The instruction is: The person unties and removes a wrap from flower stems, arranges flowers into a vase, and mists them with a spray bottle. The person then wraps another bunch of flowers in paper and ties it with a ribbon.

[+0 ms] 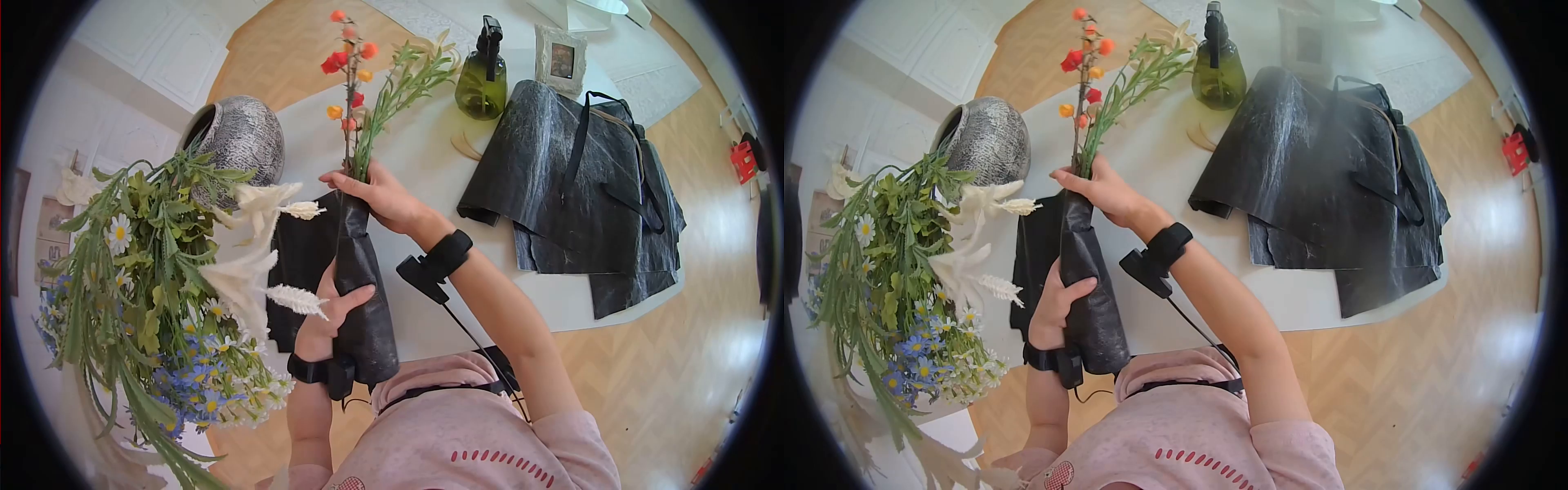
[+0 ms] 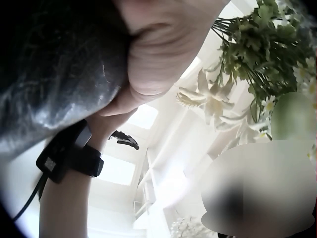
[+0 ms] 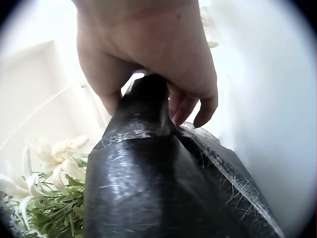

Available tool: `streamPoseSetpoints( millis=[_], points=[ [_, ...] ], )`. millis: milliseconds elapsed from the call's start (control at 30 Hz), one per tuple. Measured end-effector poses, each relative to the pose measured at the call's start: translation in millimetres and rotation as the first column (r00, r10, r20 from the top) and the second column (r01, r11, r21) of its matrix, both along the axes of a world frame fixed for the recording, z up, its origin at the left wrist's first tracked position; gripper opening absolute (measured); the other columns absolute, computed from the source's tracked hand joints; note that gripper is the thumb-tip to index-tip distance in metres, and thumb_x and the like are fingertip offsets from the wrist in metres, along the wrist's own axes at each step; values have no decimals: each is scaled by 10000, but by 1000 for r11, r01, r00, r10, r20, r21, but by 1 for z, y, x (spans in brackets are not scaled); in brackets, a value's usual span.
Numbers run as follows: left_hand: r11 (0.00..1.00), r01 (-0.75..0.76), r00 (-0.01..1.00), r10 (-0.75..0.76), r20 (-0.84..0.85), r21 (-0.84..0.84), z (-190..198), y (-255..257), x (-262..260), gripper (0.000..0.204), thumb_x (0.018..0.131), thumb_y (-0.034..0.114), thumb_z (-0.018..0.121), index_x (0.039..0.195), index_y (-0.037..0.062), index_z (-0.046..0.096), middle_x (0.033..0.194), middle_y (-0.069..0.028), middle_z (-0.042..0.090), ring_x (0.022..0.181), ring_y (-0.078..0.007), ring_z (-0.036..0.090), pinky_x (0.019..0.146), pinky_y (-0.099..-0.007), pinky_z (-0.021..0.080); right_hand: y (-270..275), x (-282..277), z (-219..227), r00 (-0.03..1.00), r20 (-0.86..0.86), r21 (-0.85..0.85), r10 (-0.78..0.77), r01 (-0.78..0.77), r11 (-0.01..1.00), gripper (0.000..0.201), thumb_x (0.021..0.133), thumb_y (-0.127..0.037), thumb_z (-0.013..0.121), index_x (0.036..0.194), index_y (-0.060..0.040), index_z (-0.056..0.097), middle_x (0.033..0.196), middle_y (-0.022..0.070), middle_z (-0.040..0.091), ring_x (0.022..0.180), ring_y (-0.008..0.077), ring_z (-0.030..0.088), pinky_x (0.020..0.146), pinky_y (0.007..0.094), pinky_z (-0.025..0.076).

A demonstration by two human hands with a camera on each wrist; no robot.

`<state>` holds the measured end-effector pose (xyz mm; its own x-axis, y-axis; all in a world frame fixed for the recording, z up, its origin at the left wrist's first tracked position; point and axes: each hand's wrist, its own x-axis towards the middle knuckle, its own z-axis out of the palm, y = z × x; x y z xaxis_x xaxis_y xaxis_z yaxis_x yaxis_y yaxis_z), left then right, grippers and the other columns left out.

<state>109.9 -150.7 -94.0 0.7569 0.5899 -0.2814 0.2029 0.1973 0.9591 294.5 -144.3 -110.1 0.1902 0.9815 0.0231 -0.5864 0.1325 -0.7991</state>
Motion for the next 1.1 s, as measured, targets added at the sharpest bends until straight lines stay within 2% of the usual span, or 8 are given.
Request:
streamPoseSetpoints(
  millis=[200,300,367,600,700,800,900,1100],
  points=[
    [899,-128,990,141,0,-419,-10,1,-1,392,741,127,651,1069,14,469,895,-45,560,785,-124,553,702,-267,450,2,-1,0,967,239,7,-83,83,997,189,842,-113,510,948,8,410,801,50,556,729,110,518,655,252,433],
    [969,-129,990,115,-78,-211,-15,-2,6,350,762,145,633,1041,9,473,900,-59,573,771,-141,562,703,-273,454,4,-5,-3,869,435,-31,-235,275,961,182,826,-84,483,923,25,373,736,70,551,688,134,533,626,270,437],
    [896,25,969,87,-230,443,-9,-9,7,402,757,155,639,1073,-12,455,939,-78,572,839,-152,549,769,-269,433,5,-5,-7,787,550,-37,-279,357,933,190,810,-68,474,915,40,357,712,91,547,677,154,544,614,284,440],
    [994,28,995,-17,-103,107,-15,-8,-2,579,709,112,665,1170,-56,358,996,-144,548,927,-201,520,832,-293,400,5,-5,-4,664,695,-60,-275,435,899,223,762,-73,482,872,69,349,672,148,536,654,233,567,605,325,447],
    [971,113,986,-83,-146,212,-17,7,-24,620,675,82,671,1181,-67,345,999,-176,543,935,-241,525,843,-308,397,8,-10,-8,685,659,-43,-311,447,893,228,762,-79,479,874,70,348,670,148,532,647,223,558,604,327,445],
    [640,265,928,35,-372,721,-10,14,-44,573,649,24,628,1162,-49,384,968,-198,559,916,-324,544,826,-363,408,11,-17,-8,699,619,-40,-360,485,874,232,761,-80,477,880,68,345,665,142,524,638,213,547,605,325,444],
    [605,438,744,171,-646,665,40,15,-39,559,642,-14,610,1160,-42,404,1066,-206,530,1013,-306,515,870,-325,391,9,-27,1,734,548,-72,-401,519,851,229,766,-73,470,891,61,332,661,130,518,627,201,538,600,317,445],
    [468,340,758,377,-533,815,59,15,-41,453,632,-114,477,1045,71,496,911,-213,542,899,-411,485,758,-436,386,27,-39,-8,784,345,-56,-517,567,822,195,787,-33,425,910,46,296,668,111,518,592,166,526,552,284,439]
  ],
)
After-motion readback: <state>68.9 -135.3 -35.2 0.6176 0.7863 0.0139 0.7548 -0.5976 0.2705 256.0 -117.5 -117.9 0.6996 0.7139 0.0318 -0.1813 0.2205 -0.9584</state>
